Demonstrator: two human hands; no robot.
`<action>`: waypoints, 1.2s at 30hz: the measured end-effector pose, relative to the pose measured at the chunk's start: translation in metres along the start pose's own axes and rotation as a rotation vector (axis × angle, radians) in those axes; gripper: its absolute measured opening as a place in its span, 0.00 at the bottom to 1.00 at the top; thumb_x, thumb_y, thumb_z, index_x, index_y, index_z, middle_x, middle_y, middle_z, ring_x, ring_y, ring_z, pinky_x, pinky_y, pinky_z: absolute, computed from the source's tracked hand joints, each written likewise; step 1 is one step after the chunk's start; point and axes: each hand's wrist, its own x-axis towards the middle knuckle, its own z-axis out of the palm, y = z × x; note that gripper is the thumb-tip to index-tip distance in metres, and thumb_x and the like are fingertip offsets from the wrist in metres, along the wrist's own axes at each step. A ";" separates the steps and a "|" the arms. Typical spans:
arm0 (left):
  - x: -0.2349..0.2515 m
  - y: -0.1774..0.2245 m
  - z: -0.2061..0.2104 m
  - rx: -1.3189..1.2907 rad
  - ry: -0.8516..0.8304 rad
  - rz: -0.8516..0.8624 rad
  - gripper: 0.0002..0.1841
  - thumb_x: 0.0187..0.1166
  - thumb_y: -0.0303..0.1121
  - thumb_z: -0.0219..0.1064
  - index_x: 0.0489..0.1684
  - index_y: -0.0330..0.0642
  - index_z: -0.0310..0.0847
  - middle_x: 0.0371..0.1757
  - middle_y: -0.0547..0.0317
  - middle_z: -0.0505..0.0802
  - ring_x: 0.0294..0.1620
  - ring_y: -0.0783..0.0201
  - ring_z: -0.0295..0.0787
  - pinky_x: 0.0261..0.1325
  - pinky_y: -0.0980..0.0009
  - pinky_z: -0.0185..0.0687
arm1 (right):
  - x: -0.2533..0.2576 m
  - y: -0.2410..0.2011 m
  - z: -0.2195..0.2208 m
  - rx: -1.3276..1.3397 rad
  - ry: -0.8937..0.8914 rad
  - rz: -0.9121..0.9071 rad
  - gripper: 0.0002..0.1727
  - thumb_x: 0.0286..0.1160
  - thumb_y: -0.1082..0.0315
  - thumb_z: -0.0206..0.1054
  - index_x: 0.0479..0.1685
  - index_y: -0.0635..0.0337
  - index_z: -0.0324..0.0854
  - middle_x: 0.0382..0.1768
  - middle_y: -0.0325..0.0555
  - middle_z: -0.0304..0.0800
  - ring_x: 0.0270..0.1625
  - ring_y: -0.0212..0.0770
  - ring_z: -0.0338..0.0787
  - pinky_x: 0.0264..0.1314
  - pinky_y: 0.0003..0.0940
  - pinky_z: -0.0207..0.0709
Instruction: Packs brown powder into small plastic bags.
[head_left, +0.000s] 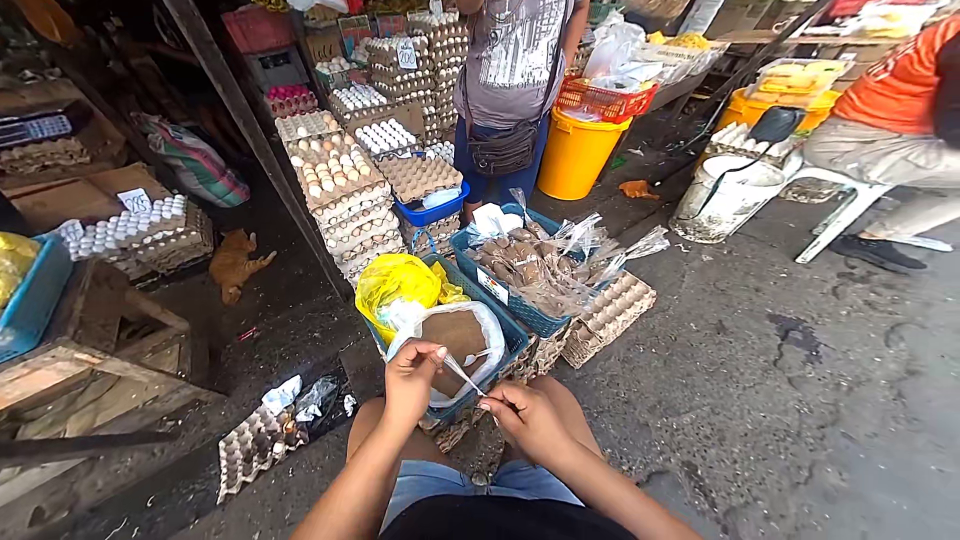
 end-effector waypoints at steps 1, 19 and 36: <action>0.002 0.000 -0.001 -0.052 0.037 -0.051 0.06 0.72 0.17 0.69 0.34 0.38 0.89 0.35 0.66 0.93 0.30 0.74 0.90 0.37 0.75 0.91 | -0.001 0.002 0.002 -0.003 0.014 -0.016 0.14 0.78 0.63 0.68 0.33 0.65 0.90 0.28 0.45 0.90 0.31 0.27 0.85 0.39 0.18 0.78; -0.059 -0.030 0.039 0.204 -0.774 -0.495 0.27 0.71 0.30 0.79 0.69 0.30 0.78 0.56 0.48 0.93 0.53 0.65 0.94 0.64 0.66 0.88 | -0.023 0.001 -0.025 0.294 0.156 0.374 0.13 0.74 0.71 0.70 0.55 0.64 0.83 0.39 0.39 0.92 0.39 0.27 0.91 0.47 0.23 0.87; -0.060 -0.005 0.034 0.523 -1.004 -0.571 0.45 0.81 0.45 0.73 0.95 0.43 0.50 0.82 0.37 0.75 0.78 0.42 0.77 0.81 0.45 0.70 | 0.005 -0.026 -0.082 -0.001 0.075 0.149 0.11 0.81 0.71 0.63 0.50 0.66 0.89 0.40 0.37 0.92 0.33 0.22 0.89 0.38 0.20 0.87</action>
